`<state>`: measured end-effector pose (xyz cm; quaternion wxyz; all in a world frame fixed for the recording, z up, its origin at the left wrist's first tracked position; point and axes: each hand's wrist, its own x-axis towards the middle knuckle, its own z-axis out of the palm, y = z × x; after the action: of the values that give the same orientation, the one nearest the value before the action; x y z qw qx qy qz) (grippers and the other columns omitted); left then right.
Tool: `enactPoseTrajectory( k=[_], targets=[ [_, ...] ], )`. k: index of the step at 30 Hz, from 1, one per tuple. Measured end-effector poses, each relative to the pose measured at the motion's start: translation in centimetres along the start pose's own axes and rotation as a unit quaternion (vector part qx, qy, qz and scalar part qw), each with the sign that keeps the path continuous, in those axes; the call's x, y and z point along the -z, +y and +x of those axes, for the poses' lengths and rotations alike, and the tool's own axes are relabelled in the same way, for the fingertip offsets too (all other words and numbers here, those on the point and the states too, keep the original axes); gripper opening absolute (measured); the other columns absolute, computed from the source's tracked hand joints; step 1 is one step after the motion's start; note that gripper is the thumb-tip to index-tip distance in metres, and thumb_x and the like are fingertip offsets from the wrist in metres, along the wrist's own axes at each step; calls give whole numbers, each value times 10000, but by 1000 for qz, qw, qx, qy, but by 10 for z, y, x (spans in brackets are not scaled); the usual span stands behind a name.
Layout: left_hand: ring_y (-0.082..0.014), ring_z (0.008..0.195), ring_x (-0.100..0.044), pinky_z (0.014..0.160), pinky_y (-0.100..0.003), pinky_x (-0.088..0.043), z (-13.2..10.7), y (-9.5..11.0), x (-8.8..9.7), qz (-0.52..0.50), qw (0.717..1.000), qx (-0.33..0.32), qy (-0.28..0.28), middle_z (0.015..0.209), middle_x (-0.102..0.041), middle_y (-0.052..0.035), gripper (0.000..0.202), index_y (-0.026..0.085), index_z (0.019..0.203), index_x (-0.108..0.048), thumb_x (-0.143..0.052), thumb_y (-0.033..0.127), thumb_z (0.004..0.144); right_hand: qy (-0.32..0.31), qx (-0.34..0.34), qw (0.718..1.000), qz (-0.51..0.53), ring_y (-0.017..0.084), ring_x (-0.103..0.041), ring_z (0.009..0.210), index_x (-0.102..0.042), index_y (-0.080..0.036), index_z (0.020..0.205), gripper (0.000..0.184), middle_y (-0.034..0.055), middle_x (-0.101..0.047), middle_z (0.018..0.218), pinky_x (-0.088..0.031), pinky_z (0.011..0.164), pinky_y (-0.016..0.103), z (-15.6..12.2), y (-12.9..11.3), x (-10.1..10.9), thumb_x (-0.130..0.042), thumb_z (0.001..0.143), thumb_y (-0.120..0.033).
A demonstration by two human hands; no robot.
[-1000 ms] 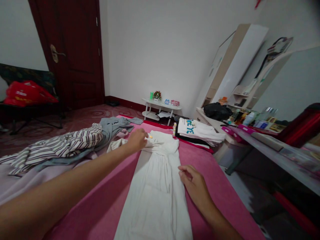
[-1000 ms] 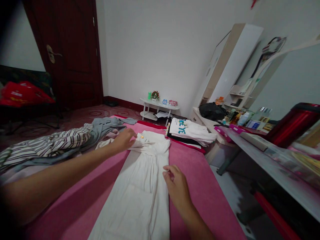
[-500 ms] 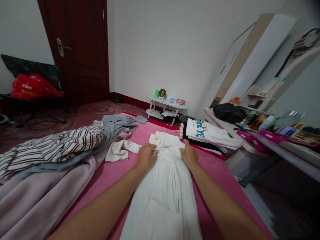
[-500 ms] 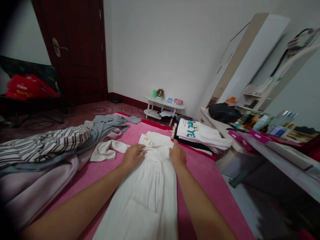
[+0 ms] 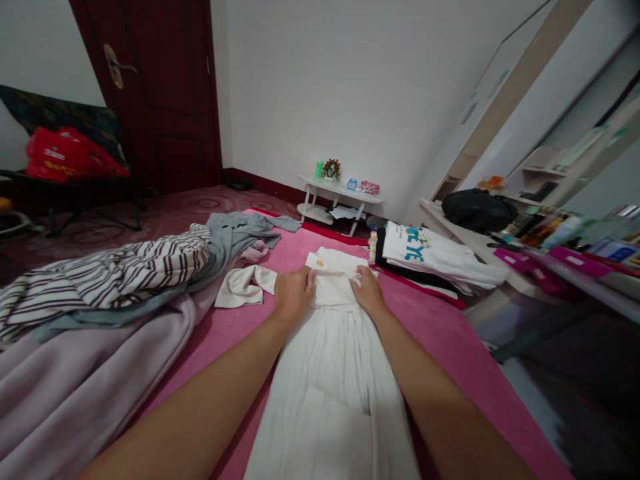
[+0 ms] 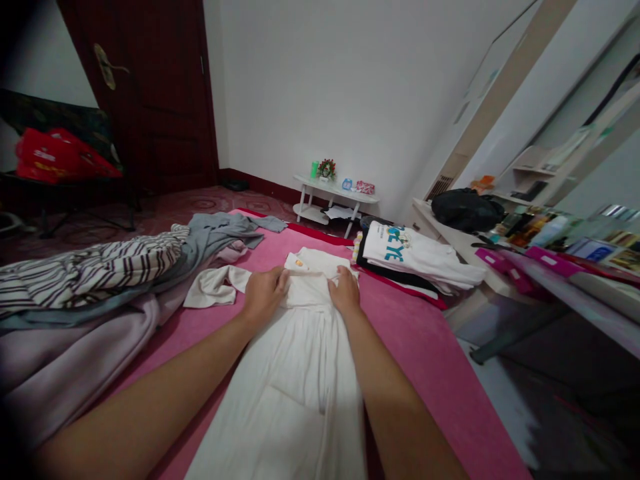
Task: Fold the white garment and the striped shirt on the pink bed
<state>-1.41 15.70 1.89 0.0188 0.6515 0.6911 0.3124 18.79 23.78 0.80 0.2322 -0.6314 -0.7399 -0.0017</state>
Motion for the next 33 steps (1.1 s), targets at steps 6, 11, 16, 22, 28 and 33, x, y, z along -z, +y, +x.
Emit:
enactPoseTrajectory(
  k=[6,11,16,22,28,33],
  targets=[
    [-221,844,-632,641,-282,-350,8,-12,1,55,996,67,-22,908,-704,-96,386,210,963,-650,-311,395,945,-103,55,992,-37,292,-366,1271,-464,-239,1348,446,30,-375,1476,-323,1024,469,-19,-5,-3,-377,935,-384],
    [-215,875,-622,692,-281,-385,5,-23,2,8,999,37,0,957,-699,-72,308,228,1054,-635,-386,348,917,-181,79,980,-8,230,-140,1419,-281,-228,1457,517,14,-194,1548,-163,1128,470,-50,0,11,-235,980,-421],
    [-222,1040,-547,903,-323,-376,-7,-22,9,-37,993,-100,46,1073,-636,-75,314,196,1057,-641,-442,133,823,-183,80,980,19,209,-132,1423,-291,-197,1454,499,35,-204,1541,-138,1138,477,-105,5,32,-224,978,-332],
    [-213,1075,-512,955,-337,-361,-32,12,15,-135,958,-251,-21,1110,-613,-62,280,208,1039,-649,-501,152,808,-197,87,970,113,215,-274,1383,-426,-155,1384,514,113,-316,1496,-248,1120,414,-196,-9,86,-391,926,-388],
    [-212,1112,-504,969,-339,-360,-50,33,10,-179,921,-332,-101,1180,-592,-60,299,228,1105,-641,-547,219,821,-126,73,985,92,258,-580,1076,-631,-210,1101,429,100,-631,1155,-480,898,365,-294,-58,159,-600,788,-502],
    [-229,1168,-466,1000,-357,-351,-53,29,8,-154,918,-345,-117,1252,-548,-80,334,229,1155,-622,-541,225,830,-209,172,963,-17,272,-626,1008,-532,-287,1275,637,76,-612,1228,-540,741,298,-343,-54,155,-678,660,-205]
  ],
)
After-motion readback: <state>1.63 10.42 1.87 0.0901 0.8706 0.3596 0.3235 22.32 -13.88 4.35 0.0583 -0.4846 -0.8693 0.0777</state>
